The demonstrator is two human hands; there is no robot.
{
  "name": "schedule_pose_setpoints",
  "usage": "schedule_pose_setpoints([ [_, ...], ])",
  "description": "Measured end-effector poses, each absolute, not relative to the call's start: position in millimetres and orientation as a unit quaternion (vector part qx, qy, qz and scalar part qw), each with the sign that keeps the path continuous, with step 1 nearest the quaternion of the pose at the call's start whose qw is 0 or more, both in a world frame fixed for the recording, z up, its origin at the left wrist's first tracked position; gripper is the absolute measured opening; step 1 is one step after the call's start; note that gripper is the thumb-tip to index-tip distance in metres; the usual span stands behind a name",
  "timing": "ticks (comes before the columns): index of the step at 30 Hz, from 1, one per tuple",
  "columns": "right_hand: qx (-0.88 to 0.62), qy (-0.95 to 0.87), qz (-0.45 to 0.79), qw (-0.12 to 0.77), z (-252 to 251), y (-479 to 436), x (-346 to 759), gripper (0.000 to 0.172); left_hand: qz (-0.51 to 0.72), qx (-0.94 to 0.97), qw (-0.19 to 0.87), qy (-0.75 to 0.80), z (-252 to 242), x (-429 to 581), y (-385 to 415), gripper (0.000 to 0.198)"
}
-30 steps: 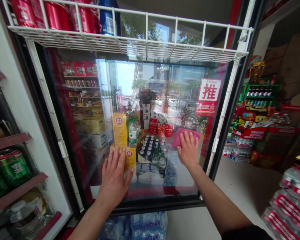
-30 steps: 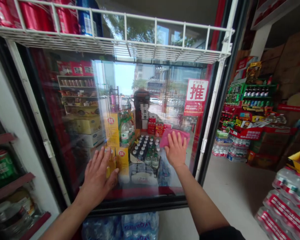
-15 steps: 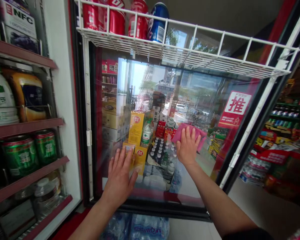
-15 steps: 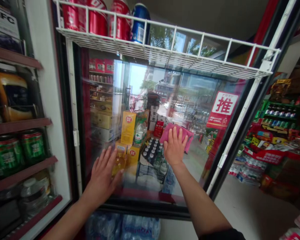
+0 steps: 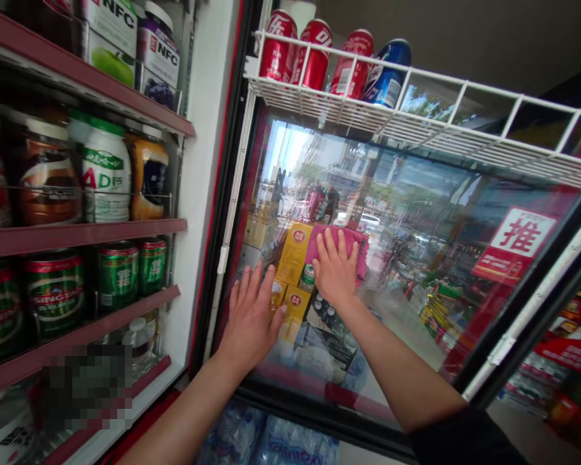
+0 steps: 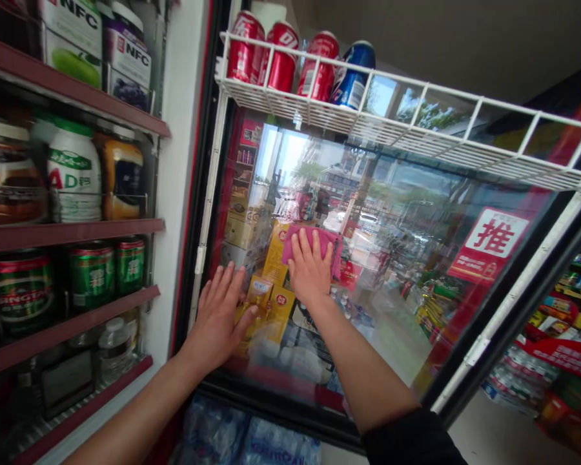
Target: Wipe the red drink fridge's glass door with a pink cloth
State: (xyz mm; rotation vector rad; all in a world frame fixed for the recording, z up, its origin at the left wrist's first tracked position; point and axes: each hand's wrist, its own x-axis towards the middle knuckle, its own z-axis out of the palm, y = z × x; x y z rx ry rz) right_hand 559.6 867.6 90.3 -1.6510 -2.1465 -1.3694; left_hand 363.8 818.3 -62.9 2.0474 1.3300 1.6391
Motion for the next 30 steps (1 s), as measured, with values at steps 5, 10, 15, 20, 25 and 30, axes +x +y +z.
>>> schedule_pose_setpoints([
  [5, -0.476, -0.770, -0.423, 0.029, 84, 903, 503, 0.067, 0.551, 0.685, 0.106, 0.464, -60, 345, 822, 0.079],
  [10, -0.388, -0.835, -0.389, -0.033, 85, 935, 453, 0.066, 0.548, 0.676, 0.103, 0.481, -65, 329, 822, 0.080],
  [15, -0.348, -0.858, -0.371, -0.069, 86, 953, 428, 0.067, 0.546, 0.663, 0.098, 0.503, -80, 323, 822, 0.082],
  [20, -0.329, -0.873, -0.348, -0.088, 57, 944, 443, 0.065, 0.541, 0.657, 0.116, 0.512, -98, 329, 816, 0.082],
  [25, -0.269, -0.900, -0.280, -0.197, 9, 926, 472, 0.060, 0.535, 0.650, 0.133, 0.523, -121, 334, 808, 0.084],
  [30, -0.269, -0.900, -0.269, -0.213, -10, 923, 479, 0.059, 0.520, 0.646, 0.141, 0.541, -138, 337, 800, 0.083],
])
